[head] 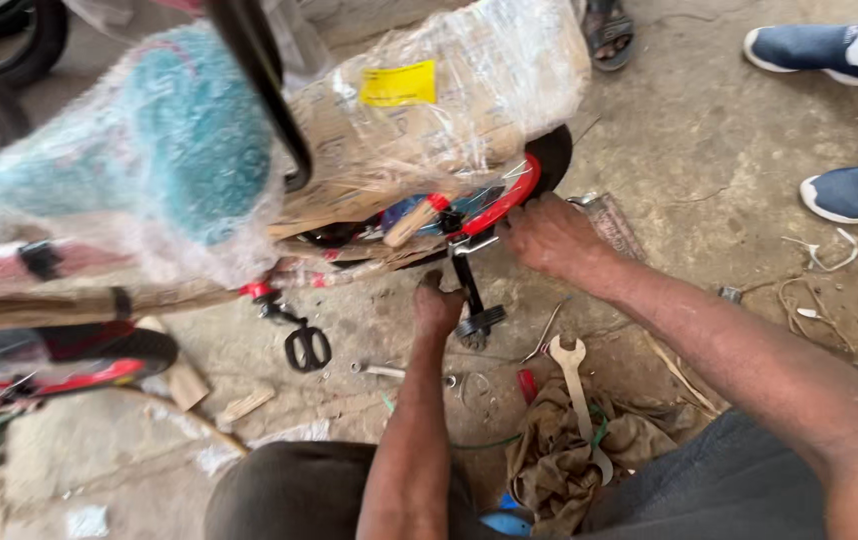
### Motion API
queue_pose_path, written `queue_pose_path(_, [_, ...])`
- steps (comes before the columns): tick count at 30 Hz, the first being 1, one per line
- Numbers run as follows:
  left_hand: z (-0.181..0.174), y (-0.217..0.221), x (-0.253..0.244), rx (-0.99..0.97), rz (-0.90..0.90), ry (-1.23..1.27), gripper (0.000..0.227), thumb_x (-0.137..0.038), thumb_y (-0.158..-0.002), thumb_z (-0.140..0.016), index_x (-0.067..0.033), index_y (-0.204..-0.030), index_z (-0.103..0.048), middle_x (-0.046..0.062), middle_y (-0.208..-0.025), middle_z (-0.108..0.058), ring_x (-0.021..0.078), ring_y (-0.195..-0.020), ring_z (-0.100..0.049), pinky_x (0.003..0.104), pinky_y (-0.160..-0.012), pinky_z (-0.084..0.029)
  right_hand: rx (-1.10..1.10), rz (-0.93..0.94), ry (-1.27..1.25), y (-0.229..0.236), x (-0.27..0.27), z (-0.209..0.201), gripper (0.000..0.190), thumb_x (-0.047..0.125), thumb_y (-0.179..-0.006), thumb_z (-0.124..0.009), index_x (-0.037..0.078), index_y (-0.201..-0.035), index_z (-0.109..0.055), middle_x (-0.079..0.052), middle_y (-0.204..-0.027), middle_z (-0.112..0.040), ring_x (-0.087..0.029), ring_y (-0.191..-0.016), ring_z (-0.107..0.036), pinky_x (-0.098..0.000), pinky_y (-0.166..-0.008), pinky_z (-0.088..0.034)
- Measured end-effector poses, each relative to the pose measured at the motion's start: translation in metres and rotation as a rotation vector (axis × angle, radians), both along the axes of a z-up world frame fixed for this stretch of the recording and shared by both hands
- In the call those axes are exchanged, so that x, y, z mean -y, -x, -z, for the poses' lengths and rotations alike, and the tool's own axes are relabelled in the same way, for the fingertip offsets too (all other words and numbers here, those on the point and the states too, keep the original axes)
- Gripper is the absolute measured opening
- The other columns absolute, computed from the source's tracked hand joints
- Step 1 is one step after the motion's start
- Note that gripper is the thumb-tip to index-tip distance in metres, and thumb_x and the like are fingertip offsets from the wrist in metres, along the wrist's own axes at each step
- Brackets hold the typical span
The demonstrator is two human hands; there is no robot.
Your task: The person is assembling a bicycle, specifically attaching the pedal crank arm to the bottom bracket. They use a wrench to tighten the bolt securing the crank arm while sitting on the floor. The bicycle frame is partially wrapped in bubble wrap.
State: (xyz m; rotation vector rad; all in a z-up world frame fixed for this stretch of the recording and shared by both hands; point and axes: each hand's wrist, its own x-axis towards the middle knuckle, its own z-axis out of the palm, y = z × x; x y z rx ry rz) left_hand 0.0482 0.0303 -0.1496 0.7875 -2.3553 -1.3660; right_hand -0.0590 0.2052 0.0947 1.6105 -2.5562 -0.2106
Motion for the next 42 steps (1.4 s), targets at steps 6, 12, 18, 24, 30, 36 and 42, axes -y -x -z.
queue_pose_path(6, [0.058, 0.046, -0.029, -0.083, -0.07, -0.621, 0.029, -0.018, -0.087, -0.077, 0.0088, -0.089, -0.064, 0.015, -0.082, -0.067, 0.0278, -0.077, -0.057, 0.044, -0.068, -0.045, 0.04, 0.011, -0.428, 0.0, 0.033, 0.002, 0.008, 0.014, -0.086, -0.068, 0.007, -0.087, -0.071, -0.01, -0.079, -0.065, -0.021, -0.07, -0.067, -0.0411, -0.059, -0.054])
queue_pose_path(12, [0.069, 0.057, -0.051, -0.313, -0.161, -0.865, 0.024, -0.017, -0.091, -0.075, 0.0043, -0.087, -0.065, 0.01, -0.077, -0.064, 0.0242, -0.07, -0.054, 0.041, -0.06, -0.042, 0.071, 0.089, -0.553, -0.033, 0.076, -0.025, 0.006, 0.014, -0.084, -0.07, 0.009, -0.087, -0.071, -0.009, -0.082, -0.066, -0.025, -0.075, -0.064, -0.0446, -0.06, -0.055])
queue_pose_path(18, [0.019, 0.051, -0.042, -0.2, -0.137, -0.84, 0.023, -0.018, -0.09, -0.079, -0.001, -0.085, -0.066, 0.008, -0.072, -0.062, 0.0243, -0.064, -0.056, 0.039, -0.056, -0.043, 0.171, 0.06, -0.251, -0.037, 0.036, -0.033, 0.026, 0.024, -0.103, -0.057, 0.012, -0.087, -0.073, -0.01, -0.082, -0.07, -0.026, -0.078, -0.066, -0.0457, -0.072, -0.054])
queue_pose_path(24, [0.006, 0.064, -0.037, -0.243, -0.093, -0.582, 0.024, -0.021, -0.091, -0.081, -0.0013, -0.092, -0.067, 0.006, -0.079, -0.064, 0.021, -0.07, -0.056, 0.037, -0.062, -0.048, 0.591, 0.446, 0.495, -0.061, -0.028, 0.038, 0.034, 0.014, -0.091, -0.064, 0.005, -0.124, -0.068, -0.018, -0.113, -0.072, -0.031, -0.096, -0.071, -0.0466, -0.083, -0.058])
queue_pose_path(30, [0.022, 0.065, -0.041, -0.27, -0.086, -0.425, 0.027, -0.023, -0.089, -0.078, -0.0005, -0.102, -0.071, 0.004, -0.09, -0.073, 0.0161, -0.077, -0.063, 0.036, -0.071, -0.052, 0.537, 0.505, 1.135, -0.114, 0.007, 0.087, 0.055, -0.004, -0.096, -0.052, 0.006, -0.15, -0.048, -0.018, -0.121, -0.069, -0.034, -0.098, -0.072, -0.0364, -0.074, -0.063])
queue_pose_path(36, [0.056, 0.077, -0.045, -0.326, -0.119, -0.601, 0.025, -0.017, -0.088, -0.078, 0.0001, -0.103, -0.069, 0.007, -0.092, -0.071, 0.0153, -0.082, -0.062, 0.037, -0.073, -0.053, 0.468, 0.558, 0.904, -0.104, 0.013, 0.083, 0.056, 0.0, -0.097, -0.058, 0.009, -0.152, -0.051, -0.025, -0.123, -0.07, -0.034, -0.102, -0.073, -0.043, -0.083, -0.06])
queue_pose_path(42, [0.084, 0.081, -0.042, -0.357, -0.101, -0.407, 0.024, -0.015, -0.09, -0.072, 0.0032, -0.105, -0.067, 0.01, -0.096, -0.072, 0.0176, -0.087, -0.063, 0.039, -0.077, -0.053, 0.811, 0.808, 0.633, -0.088, -0.016, 0.102, 0.054, 0.004, -0.093, -0.059, 0.009, -0.147, -0.059, -0.019, -0.093, -0.073, -0.029, -0.074, -0.07, -0.0435, -0.064, -0.056])
